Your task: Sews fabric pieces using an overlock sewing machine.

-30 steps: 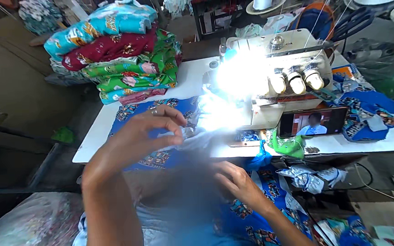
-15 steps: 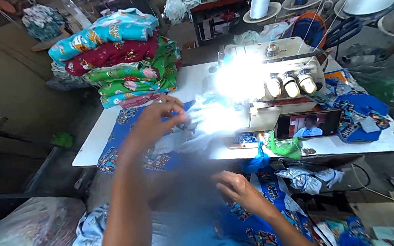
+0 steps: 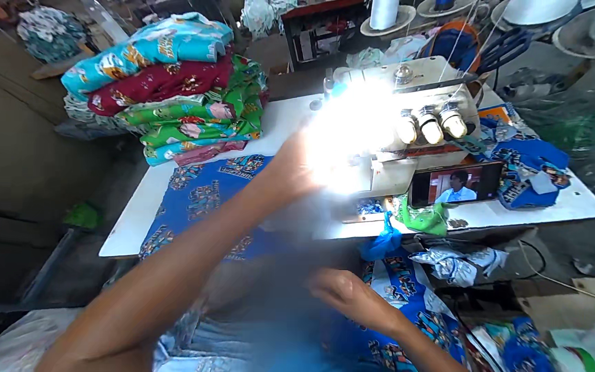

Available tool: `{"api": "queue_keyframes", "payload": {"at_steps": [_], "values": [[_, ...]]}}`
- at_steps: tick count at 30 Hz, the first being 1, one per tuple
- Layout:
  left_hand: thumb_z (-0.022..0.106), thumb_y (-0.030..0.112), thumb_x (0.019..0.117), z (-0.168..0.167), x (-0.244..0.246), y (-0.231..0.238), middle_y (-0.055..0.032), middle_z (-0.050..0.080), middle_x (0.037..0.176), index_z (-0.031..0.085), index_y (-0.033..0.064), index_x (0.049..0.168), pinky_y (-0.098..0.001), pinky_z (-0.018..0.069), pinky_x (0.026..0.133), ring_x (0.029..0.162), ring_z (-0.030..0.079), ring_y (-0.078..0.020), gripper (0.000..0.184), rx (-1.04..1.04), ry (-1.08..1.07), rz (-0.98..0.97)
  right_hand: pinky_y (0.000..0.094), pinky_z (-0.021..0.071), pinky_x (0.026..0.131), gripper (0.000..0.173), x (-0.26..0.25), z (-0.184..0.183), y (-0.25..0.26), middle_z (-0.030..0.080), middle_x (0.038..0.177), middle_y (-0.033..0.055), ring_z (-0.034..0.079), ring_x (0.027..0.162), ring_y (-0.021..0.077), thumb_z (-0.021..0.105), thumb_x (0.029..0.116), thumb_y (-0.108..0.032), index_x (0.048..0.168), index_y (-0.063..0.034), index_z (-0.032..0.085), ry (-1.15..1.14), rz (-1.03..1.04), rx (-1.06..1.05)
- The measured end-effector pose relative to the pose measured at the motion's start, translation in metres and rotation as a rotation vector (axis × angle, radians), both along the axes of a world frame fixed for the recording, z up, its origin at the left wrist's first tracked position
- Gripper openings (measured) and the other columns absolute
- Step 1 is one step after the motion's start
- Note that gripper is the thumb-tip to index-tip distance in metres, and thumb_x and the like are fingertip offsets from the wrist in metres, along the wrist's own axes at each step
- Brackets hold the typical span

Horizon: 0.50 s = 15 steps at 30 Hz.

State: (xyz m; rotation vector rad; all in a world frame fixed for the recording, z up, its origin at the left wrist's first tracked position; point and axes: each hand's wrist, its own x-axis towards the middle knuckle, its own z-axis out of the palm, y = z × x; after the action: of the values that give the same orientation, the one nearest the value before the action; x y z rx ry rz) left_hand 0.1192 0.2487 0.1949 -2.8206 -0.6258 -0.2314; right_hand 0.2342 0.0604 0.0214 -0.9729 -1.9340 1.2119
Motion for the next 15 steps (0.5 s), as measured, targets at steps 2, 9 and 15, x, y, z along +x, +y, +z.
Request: {"api": "queue_keyframes", "payload": {"at_steps": [2, 9, 15], "values": [[0.051, 0.052, 0.1014, 0.009, -0.017, 0.014, -0.0280, 0.063, 0.128, 0.076, 0.0042, 0.104, -0.0625, 0.0458, 0.095, 0.119, 0.057, -0.0482, 0.054, 0.026, 0.034, 0.032, 0.0358, 0.0558, 0.090, 0.030, 0.003, -0.003, -0.004, 0.071, 0.111, 0.0157, 0.070, 0.097, 0.0224, 0.054, 0.1058, -0.018, 0.124, -0.0009, 0.069, -0.003, 0.019, -0.004], [0.026, 0.056, 0.1064, 0.074, -0.096, 0.012, -0.0259, 0.060, 0.120, 0.073, -0.0011, 0.098, -0.0701, 0.0456, 0.085, 0.114, 0.058, -0.0487, 0.074, -0.085, 0.015, 0.170, 0.0538, 0.0562, 0.087, 0.028, 0.013, 0.042, 0.023, 0.072, 0.108, 0.0186, 0.071, 0.098, 0.0335, 0.062, 0.1022, -0.019, 0.120, 0.0000, 0.070, -0.204, 0.084, 0.046], [0.050, 0.055, 0.0985, 0.061, -0.046, -0.092, -0.0004, 0.067, 0.091, 0.073, 0.0191, 0.078, -0.0348, 0.0522, 0.057, 0.074, 0.065, -0.0148, 0.048, -0.097, 0.027, -0.067, 0.0380, 0.0603, 0.076, 0.009, -0.041, 0.063, 0.072, 0.074, 0.085, 0.0161, 0.074, 0.080, 0.0264, 0.074, 0.0836, -0.006, 0.088, 0.0023, 0.075, 0.015, -0.508, 0.740]]}}
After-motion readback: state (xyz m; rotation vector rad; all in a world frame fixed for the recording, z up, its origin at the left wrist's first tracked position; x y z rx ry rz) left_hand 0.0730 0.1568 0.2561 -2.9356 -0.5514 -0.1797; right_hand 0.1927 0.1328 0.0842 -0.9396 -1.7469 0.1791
